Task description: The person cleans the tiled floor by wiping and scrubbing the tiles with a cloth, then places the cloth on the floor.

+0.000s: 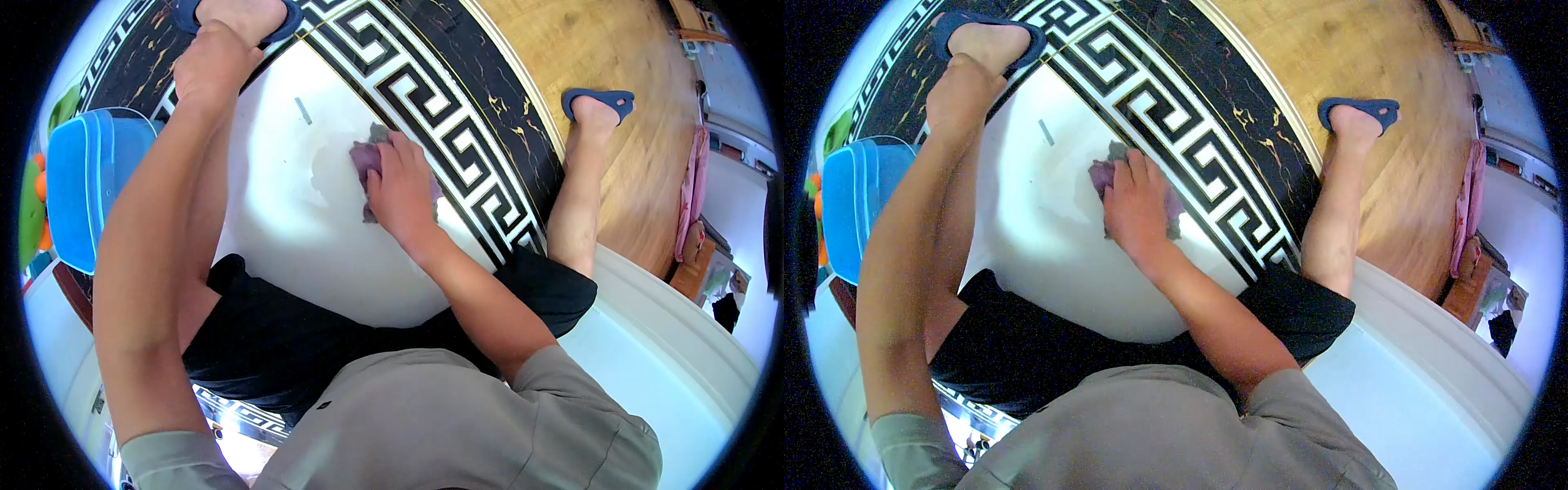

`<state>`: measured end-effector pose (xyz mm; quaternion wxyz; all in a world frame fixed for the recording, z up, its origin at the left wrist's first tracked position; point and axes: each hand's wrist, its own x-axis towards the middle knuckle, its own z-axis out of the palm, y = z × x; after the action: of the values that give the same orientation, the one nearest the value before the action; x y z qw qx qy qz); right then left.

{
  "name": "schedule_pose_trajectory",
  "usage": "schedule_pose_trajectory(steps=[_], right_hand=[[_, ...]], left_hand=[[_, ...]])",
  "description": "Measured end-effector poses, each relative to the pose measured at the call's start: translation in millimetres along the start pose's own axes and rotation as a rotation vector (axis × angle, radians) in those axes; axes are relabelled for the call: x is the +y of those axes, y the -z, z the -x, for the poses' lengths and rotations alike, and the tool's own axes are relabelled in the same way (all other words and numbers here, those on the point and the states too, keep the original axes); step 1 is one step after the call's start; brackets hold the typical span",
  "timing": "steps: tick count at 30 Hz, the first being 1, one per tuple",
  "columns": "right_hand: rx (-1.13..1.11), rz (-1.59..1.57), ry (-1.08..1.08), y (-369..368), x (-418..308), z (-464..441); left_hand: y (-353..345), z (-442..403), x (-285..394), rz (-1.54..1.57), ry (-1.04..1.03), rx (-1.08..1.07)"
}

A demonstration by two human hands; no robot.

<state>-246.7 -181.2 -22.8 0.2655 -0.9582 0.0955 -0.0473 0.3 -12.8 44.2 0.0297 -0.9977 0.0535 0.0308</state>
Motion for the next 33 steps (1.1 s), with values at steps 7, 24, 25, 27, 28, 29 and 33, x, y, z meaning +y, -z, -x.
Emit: schedule_pose_trajectory(steps=[7,24,25,27,28,29,33], right_hand=[[0.026,0.03,0.004,-7.3,-0.1,-1.2],[0.116,0.031,0.003,-29.1,-8.4,-4.6],[0.103,0.031,0.003,-26.4,-5.3,-4.7],[0.07,0.045,-0.024,-17.0,-3.3,3.8],[0.048,0.045,-0.034,-16.6,-4.8,6.2],[0.067,0.037,-0.035,-21.5,-7.0,2.0],[0.151,-0.005,0.01,-37.8,-24.2,-35.8]], left_hand=[[0.2,0.1,-1.0,-0.008,-0.015,-0.022],[-2.6,1.4,-3.8,0.04,-0.001,-0.012],[-1.4,-0.5,-1.6,0.045,0.007,-0.021],[-1.8,-1.9,0.4,0.043,-0.01,0.013],[-3.6,-0.6,-1.5,0.036,-0.012,0.027],[-4.8,-0.1,-4.4,0.035,-0.012,0.023],[-6.8,-1.2,-3.8,0.039,-0.02,0.03]])
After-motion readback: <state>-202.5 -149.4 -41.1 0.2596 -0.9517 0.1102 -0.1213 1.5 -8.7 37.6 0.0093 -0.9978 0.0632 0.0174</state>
